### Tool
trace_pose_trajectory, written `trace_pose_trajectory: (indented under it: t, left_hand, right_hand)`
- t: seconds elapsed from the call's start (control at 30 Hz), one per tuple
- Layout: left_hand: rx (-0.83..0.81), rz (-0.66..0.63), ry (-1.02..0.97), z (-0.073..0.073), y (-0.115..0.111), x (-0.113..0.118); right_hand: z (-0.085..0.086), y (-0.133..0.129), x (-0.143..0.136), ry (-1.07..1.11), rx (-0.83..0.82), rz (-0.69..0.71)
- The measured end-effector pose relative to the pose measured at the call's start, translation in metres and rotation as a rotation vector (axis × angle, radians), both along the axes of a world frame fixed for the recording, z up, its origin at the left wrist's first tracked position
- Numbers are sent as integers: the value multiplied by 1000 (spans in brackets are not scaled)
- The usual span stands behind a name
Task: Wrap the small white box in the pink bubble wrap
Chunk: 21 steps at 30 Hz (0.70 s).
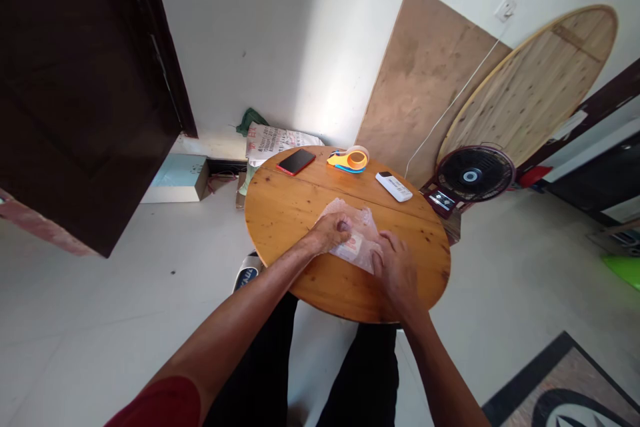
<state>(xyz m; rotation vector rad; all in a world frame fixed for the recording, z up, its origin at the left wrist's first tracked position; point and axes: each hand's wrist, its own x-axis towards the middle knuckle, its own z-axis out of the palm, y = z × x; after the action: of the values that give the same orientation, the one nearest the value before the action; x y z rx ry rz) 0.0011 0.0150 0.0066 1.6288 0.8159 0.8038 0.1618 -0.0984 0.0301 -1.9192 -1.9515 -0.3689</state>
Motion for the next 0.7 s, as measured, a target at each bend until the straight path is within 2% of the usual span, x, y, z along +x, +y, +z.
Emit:
trace_pose_trajectory:
  t: [0.13, 0.4, 0.7]
  left_hand:
    - [39, -10, 60, 1, 3, 0]
    - [104, -17, 170, 3, 10, 2]
    - [169, 37, 359, 16, 19, -43]
  right_hand:
    - [3, -1, -12, -190, -20, 56]
    - [4, 0, -27, -144, -54, 185]
    - [10, 1, -31, -196, -109, 172]
